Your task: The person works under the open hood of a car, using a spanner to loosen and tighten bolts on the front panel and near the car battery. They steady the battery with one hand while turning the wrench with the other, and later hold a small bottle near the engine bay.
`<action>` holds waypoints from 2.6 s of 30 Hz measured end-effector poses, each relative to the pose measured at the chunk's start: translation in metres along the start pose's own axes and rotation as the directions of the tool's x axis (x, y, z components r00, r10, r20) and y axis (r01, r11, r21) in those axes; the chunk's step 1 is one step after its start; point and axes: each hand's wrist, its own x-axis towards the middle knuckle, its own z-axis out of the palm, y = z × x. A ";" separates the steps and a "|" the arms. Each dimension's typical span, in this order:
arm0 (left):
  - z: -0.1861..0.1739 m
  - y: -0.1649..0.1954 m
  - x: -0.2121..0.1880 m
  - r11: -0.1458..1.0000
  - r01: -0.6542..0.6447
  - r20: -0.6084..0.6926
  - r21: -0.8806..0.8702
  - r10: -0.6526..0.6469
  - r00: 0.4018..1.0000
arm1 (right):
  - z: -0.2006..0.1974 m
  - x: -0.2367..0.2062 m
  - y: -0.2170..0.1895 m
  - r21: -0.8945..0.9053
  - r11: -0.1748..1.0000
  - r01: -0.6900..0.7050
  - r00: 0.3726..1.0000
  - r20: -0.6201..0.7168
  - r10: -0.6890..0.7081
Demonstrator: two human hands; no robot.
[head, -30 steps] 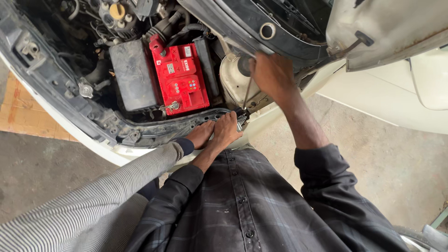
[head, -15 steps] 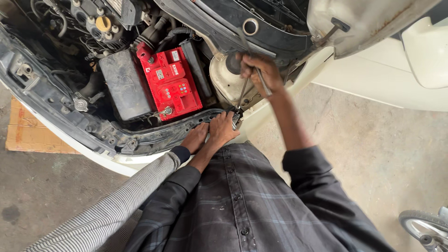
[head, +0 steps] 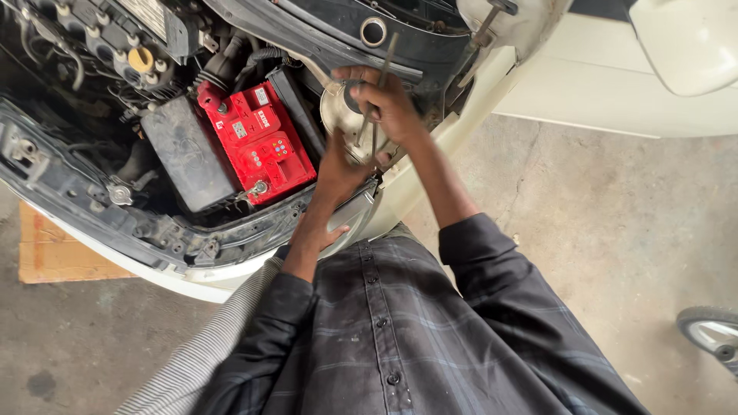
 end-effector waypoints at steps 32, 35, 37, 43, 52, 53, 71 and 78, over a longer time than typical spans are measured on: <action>-0.041 0.030 0.065 0.439 0.220 0.188 -0.871 -0.116 0.975 | 0.002 -0.044 -0.093 -0.939 0.316 -0.135 0.854 0.052 0.518; -0.045 0.022 0.069 0.458 0.262 0.225 -0.849 -0.134 0.965 | -0.031 -0.017 -0.087 -0.678 0.692 -0.248 0.694 0.374 0.616; -0.050 0.016 0.078 0.455 0.270 0.262 -0.849 -0.081 0.962 | -0.040 -0.014 -0.069 -0.567 0.796 -0.212 0.715 0.465 0.522; -0.031 0.023 0.123 0.844 0.288 0.215 -0.453 -0.210 0.954 | -0.013 -0.060 -0.008 -0.226 0.974 -0.025 0.968 0.238 0.080; -0.023 0.023 0.187 0.959 0.204 0.610 0.197 -0.283 0.741 | 0.055 -0.059 0.059 0.260 0.946 0.197 0.948 -0.296 -0.116; -0.022 0.021 0.189 0.976 0.003 0.638 0.220 -0.146 0.756 | 0.058 -0.057 0.062 0.246 0.948 0.204 0.939 -0.325 -0.117; 0.040 -0.008 0.069 0.600 0.365 0.369 -0.712 -0.122 0.921 | -0.005 -0.025 -0.020 -0.749 0.205 0.630 0.642 0.353 -0.681; 0.033 -0.002 0.060 0.704 0.322 0.371 -0.634 -0.089 0.924 | -0.036 0.019 -0.029 -0.503 -0.113 0.857 0.385 0.770 -0.509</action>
